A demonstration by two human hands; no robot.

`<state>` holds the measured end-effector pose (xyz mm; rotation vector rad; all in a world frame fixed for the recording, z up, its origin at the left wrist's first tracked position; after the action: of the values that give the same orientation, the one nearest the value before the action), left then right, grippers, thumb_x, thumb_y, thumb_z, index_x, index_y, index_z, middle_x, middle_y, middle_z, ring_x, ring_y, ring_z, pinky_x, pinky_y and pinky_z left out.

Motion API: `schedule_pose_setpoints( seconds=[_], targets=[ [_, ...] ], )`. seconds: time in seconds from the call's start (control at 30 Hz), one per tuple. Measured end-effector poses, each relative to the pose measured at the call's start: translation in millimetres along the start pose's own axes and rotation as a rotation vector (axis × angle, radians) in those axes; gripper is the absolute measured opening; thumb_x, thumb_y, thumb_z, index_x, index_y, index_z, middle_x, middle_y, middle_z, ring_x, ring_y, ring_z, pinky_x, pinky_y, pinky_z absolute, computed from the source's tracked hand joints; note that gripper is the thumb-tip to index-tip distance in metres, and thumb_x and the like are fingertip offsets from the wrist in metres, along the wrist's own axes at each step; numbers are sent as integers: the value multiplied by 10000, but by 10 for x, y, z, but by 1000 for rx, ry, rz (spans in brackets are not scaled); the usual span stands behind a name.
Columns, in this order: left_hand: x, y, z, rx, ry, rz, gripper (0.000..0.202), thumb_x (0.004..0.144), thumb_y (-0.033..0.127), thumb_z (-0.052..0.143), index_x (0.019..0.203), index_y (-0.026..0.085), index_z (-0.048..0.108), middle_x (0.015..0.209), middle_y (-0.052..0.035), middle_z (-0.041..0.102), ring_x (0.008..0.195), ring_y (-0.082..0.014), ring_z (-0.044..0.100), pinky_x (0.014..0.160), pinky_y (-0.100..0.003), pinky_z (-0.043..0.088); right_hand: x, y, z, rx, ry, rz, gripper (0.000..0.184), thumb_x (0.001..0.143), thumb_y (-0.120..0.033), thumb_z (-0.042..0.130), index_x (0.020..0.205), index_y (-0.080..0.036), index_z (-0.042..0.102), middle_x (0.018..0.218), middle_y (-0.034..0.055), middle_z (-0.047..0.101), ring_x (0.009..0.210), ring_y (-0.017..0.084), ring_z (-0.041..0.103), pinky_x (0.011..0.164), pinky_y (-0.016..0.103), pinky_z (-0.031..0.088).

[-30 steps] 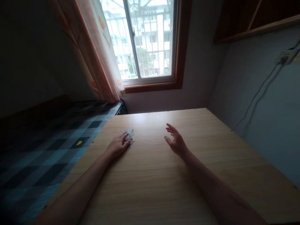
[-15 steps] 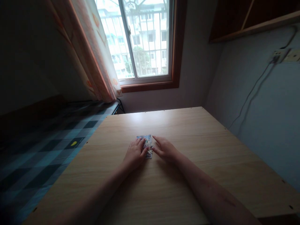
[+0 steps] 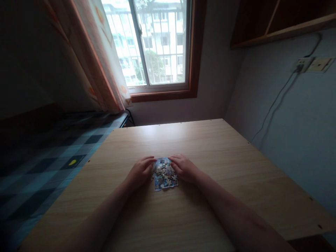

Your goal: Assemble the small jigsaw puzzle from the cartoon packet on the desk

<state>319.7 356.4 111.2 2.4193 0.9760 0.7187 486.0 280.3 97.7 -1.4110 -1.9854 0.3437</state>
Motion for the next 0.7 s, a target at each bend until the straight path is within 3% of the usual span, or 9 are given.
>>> schedule_pose_setpoints(
  seconds=[0.17,0.47,0.57,0.7],
  targets=[
    [-27,63,77,110,-55,30,292,864,183,538,1013,235,785,1230,-82,677,1182,-254,588,1073,-421,450,-14,-94,-91,-19,11,-19,388,1019,-330,402,1219,-157,685,1164,135,690,1102,247,604,999,405,450],
    [-70,177,85,73,-166,80,398,771,31,535,846,307,811,1182,-16,688,1082,-191,625,1010,-334,482,-52,-256,-133,-26,-83,-61,381,1018,-322,438,858,-161,744,896,93,704,907,199,596,860,328,450],
    [-82,237,67,69,-215,131,370,769,32,550,834,290,806,1065,-16,714,984,-174,642,938,-300,499,-64,-298,-120,-51,-114,-74,347,1001,-312,487,807,-165,735,869,84,698,886,190,593,843,316,445],
    [-88,302,-44,105,-233,169,277,882,143,526,975,224,774,972,-53,722,893,-168,642,830,-269,504,-82,-313,-104,-85,-131,-82,313,987,-279,508,803,-162,733,862,84,689,869,187,587,825,311,441]
  ],
)
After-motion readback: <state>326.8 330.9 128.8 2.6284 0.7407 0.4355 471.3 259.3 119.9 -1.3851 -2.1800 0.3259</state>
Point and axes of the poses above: each hand's wrist, its own x-axis towards the middle knuckle, its own z-axis out of the palm, y = z × x, the point moved 9 cm from there along x, towards the middle knuckle
